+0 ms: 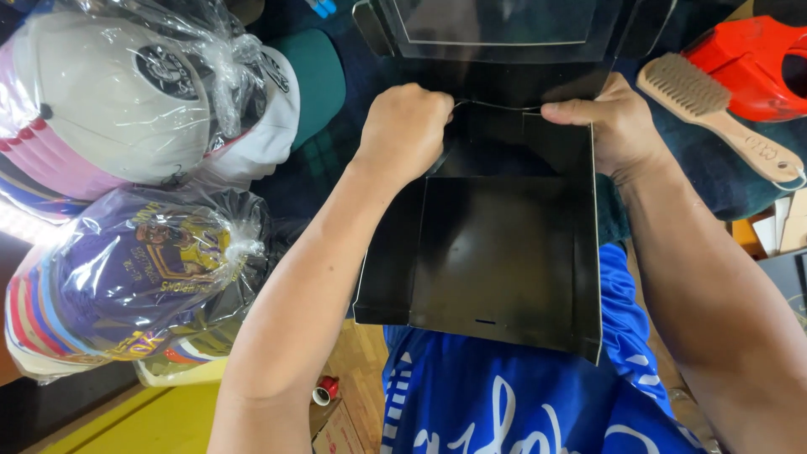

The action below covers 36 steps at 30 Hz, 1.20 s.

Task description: The person assembles a black cardboard display box with a clear plastic window. They fold the side flaps, tuck the tabs into slots to form the box structure, and then close the lid. Finally, they use a wooden brush to wipe the surface of the box.

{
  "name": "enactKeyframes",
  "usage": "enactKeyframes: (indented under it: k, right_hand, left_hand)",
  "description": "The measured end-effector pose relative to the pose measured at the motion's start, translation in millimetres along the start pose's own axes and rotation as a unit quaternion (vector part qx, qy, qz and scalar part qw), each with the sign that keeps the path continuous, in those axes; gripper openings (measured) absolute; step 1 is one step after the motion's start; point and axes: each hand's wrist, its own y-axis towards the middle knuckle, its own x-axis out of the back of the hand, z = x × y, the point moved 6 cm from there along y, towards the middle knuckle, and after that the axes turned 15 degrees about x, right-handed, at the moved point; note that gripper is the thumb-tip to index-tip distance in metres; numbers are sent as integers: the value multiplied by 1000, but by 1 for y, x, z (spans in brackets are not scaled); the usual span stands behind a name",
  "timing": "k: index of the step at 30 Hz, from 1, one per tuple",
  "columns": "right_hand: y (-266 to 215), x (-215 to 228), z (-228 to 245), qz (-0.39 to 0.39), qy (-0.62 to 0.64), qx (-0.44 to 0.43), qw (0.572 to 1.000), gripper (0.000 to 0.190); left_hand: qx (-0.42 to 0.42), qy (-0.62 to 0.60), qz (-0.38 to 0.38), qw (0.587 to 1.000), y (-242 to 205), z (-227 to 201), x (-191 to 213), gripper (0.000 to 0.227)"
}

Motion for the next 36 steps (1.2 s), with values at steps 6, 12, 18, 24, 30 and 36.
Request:
enactKeyframes:
  k: [6,12,18,24,30,36]
  right_hand:
    - [2,36,-39,88,-102,136,982,15]
    - [-10,4,11,-73,-22,-69,995,11]
    - [1,20,-14,-49,-25,-57,997,25]
    - [-10,-8,13,-110,-12,-121,986,23]
    - [-12,-10,11,-59,-197,-152,967,24]
    - [-26,26,-28,-39,-167,-99,980,28]
  left_hand:
    - [23,54,33,998,-5,-31,-9,22]
    - [74,-88,-37,993,-20,-5,11,25]
    - [77,-86,-22,993,-13,-2,-2,22]
    - [104,-55,90,989,-6,-8,-7,19]
    - [154,-107,149,971,-16,0,-24,14]
    - [217,-121,203,947,-31,5,-17,21]
